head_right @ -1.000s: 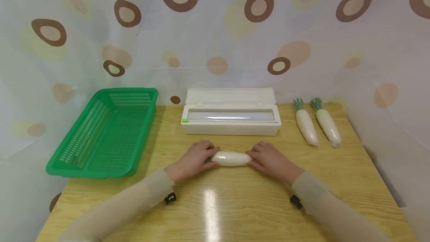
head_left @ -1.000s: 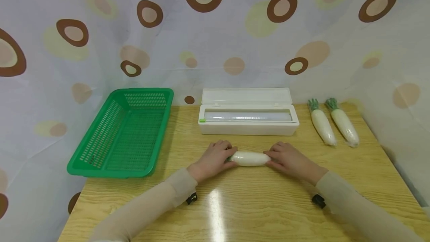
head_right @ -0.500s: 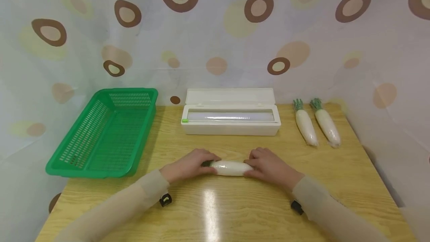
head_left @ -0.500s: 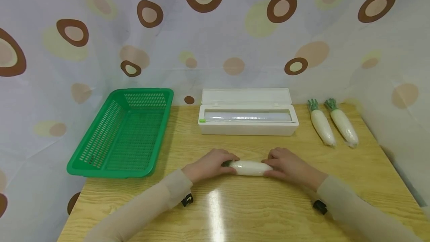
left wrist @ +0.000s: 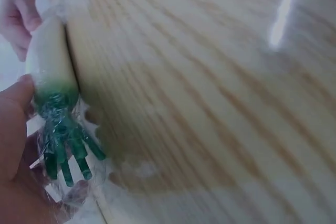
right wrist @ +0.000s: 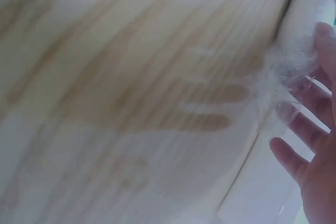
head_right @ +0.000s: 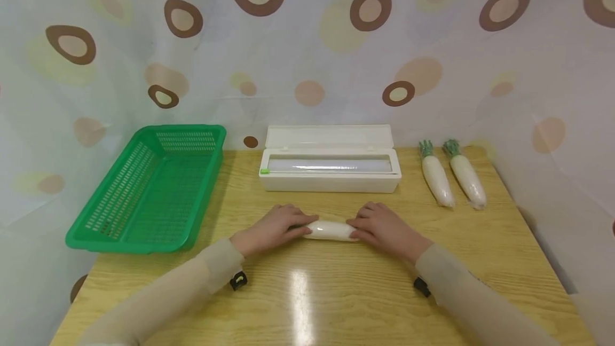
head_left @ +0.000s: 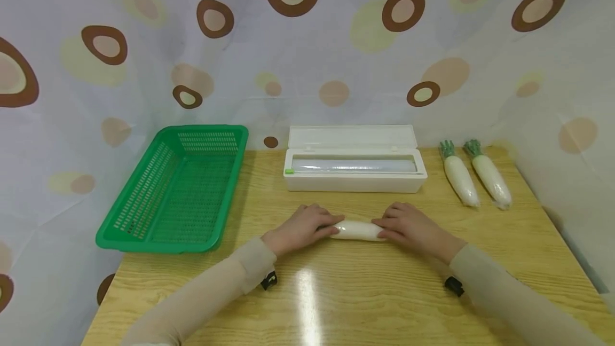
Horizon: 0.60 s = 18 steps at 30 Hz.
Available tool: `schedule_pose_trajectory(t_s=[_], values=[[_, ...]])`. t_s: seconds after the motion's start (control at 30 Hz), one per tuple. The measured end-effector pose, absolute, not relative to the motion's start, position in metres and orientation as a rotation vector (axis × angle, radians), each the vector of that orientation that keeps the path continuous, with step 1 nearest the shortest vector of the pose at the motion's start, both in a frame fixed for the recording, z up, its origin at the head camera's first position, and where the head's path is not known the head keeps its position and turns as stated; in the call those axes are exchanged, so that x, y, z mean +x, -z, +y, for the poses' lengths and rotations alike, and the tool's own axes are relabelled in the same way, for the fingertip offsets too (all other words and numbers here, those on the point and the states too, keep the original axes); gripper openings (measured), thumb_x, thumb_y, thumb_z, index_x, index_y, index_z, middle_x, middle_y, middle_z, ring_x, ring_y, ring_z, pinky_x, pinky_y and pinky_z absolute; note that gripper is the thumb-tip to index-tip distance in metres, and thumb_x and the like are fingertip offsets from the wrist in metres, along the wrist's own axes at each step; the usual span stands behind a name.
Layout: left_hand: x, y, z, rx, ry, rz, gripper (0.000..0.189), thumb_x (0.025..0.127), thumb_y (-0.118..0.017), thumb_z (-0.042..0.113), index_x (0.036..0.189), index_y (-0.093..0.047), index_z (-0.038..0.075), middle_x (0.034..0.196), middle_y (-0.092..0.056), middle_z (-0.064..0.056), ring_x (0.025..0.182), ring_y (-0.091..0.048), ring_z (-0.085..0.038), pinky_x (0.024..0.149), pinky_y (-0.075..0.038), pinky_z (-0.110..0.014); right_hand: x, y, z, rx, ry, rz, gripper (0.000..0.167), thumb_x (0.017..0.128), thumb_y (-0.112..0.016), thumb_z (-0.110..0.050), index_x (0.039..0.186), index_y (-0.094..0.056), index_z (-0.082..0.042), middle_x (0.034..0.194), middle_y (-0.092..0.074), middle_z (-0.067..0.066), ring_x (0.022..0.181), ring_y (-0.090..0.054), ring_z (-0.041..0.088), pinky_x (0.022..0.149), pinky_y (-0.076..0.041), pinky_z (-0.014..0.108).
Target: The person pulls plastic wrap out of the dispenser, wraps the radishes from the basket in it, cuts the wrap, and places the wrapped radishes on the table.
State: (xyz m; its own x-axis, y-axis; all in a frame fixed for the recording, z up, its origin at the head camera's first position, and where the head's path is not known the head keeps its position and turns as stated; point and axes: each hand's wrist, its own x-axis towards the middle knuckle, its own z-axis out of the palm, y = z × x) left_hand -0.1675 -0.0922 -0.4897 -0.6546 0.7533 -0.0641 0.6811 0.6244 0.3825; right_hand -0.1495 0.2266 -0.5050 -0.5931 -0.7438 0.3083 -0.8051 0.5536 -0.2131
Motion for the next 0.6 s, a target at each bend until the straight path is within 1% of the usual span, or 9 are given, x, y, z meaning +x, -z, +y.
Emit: schedule_pose_trajectory(t_s=[0.13,0.27,0.37,0.43,0.53,0.6], values=[[-0.165,0.493,-0.09,1.224,-0.361,2.695,0.053,0.109,-0.051,0.044,0.155,-0.052,0.018,0.136,-0.064,-0.006,0.125,-0.057,-0.025,0.102,-0.045,-0.05,-0.15,0.505,0.228,1.281,-0.478,-2.664,0.032,0.095,-0.075,-0.019,0.125,-0.076,-0.007,0.099,-0.071,-0.001,0.096,-0.063,0.02,0.087,-0.052,0.045],[-0.164,0.493,-0.086,1.21,-0.355,2.703,0.055,0.108,-0.053,0.043,0.155,-0.051,0.014,0.132,-0.064,-0.006,0.122,-0.057,-0.024,0.1,-0.045,-0.047,-0.149,0.501,0.227,1.25,-0.493,-2.699,0.033,0.097,-0.074,-0.021,0.128,-0.074,-0.007,0.102,-0.072,0.0,0.099,-0.064,0.022,0.089,-0.052,0.048],[-0.164,0.491,-0.085,1.161,-0.39,2.687,0.056,0.108,-0.055,0.043,0.155,-0.051,0.014,0.129,-0.065,-0.006,0.118,-0.058,-0.022,0.098,-0.046,-0.046,-0.148,0.501,0.228,1.236,-0.501,-2.712,0.034,0.097,-0.074,-0.024,0.126,-0.074,-0.008,0.102,-0.073,0.0,0.098,-0.065,0.023,0.089,-0.052,0.049],[-0.165,0.49,-0.085,1.145,-0.394,2.682,0.056,0.108,-0.055,0.044,0.155,-0.051,0.014,0.127,-0.065,-0.005,0.117,-0.059,-0.022,0.097,-0.047,-0.046,-0.147,0.503,0.23,1.233,-0.48,-2.723,0.033,0.096,-0.076,-0.026,0.123,-0.074,-0.007,0.101,-0.072,0.0,0.097,-0.065,0.022,0.088,-0.052,0.048],[-0.165,0.49,-0.085,1.129,-0.393,2.667,0.057,0.108,-0.055,0.044,0.155,-0.05,0.013,0.128,-0.065,-0.006,0.118,-0.058,-0.023,0.098,-0.047,-0.047,-0.144,0.504,0.237,1.219,-0.435,-2.742,0.031,0.094,-0.078,-0.028,0.118,-0.075,-0.008,0.102,-0.072,-0.001,0.096,-0.065,0.022,0.088,-0.053,0.048],[-0.165,0.49,-0.085,1.123,-0.39,2.669,0.057,0.108,-0.054,0.044,0.155,-0.051,0.012,0.129,-0.065,-0.007,0.12,-0.058,-0.023,0.099,-0.048,-0.049,-0.142,0.505,0.242,1.188,-0.443,-2.76,0.027,0.094,-0.078,-0.027,0.115,-0.077,-0.009,0.103,-0.072,-0.001,0.098,-0.065,0.022,0.089,-0.053,0.049]])
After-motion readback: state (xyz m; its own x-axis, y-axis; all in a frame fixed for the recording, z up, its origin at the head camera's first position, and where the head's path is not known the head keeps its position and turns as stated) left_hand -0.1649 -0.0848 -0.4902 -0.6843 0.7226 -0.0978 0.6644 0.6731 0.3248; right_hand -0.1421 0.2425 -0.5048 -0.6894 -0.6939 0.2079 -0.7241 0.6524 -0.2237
